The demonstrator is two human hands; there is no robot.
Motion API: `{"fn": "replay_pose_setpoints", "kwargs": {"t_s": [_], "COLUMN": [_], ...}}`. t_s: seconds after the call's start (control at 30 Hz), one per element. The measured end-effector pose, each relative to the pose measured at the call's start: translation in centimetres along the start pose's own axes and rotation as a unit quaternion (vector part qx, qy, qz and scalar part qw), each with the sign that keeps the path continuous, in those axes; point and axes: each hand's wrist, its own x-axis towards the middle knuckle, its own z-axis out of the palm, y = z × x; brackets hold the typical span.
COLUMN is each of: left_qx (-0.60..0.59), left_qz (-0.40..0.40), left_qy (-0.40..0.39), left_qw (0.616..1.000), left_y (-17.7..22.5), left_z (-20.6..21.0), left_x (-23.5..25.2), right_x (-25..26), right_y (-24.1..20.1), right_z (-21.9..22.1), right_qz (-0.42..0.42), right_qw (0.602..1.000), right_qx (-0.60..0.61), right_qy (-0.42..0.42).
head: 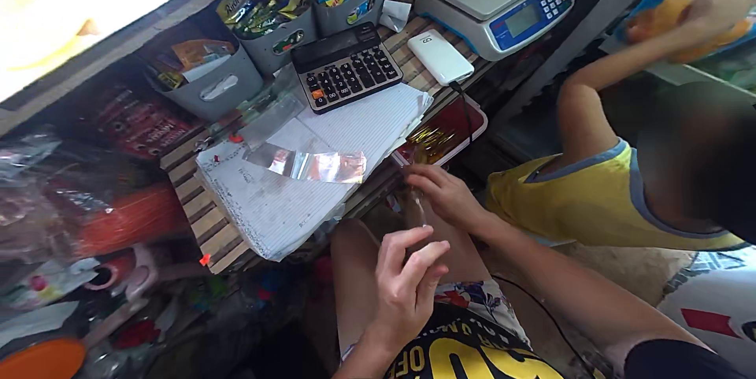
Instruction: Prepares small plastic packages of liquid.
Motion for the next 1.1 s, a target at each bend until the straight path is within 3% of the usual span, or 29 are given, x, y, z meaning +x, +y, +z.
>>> {"fn": "replay_pose_setpoints", "kwargs": {"t_s": [0.07,0.23,0.43,0.6,0.7,0.8,0.87,0.97,1.1], "left_qx": [0.008,0.021,0.04,0.057,0.064,0.066,0.056,0.046,0.139], "left_qz": [-0.021,-0.061,-0.099,-0.113,-0.13,-0.144,-0.121,-0.048,-0.008], "left_qy": [-0.019,-0.055,-0.069,-0.078,-0.074,-0.082,-0.105,-0.108,0.007], "left_qw": [1.0,0.996,0.992,0.989,0.987,0.984,0.985,0.992,0.99], "left_y": [-0.9,-2.4,-3.4,-4.1,-4.0,-3.9,-3.6,-2.4,-0.8], "left_z": [0.3,0.1,-0.6,-0.6,-1.0,-1.4,-1.9,-3.4,-6.7], "left_x": [-1.2,-3.0,-3.6,-3.3,-3.1,-3.5,-3.2,-1.4,3.1], "right_x": [2.3,5.1,6.4,9.2,8.8,7.9,7.2,5.5,0.6], "right_y": [2.4,8.9,12.4,16.1,17.9,17.4,14.9,8.9,3.1], "right_z": [1.1,4.7,5.8,7.2,8.5,9.0,8.2,5.3,2.1], "right_qz": [0.093,0.297,0.395,0.547,0.524,0.434,0.387,0.365,0.272], "right_qw": [0.992,0.923,0.89,0.793,0.813,0.862,0.89,0.9,0.923], "right_qx": [-0.053,-0.122,-0.075,-0.064,-0.026,-0.03,-0.015,0.07,0.167], "right_qy": [-0.069,-0.213,-0.216,-0.263,-0.252,-0.261,-0.239,-0.227,-0.213]}}
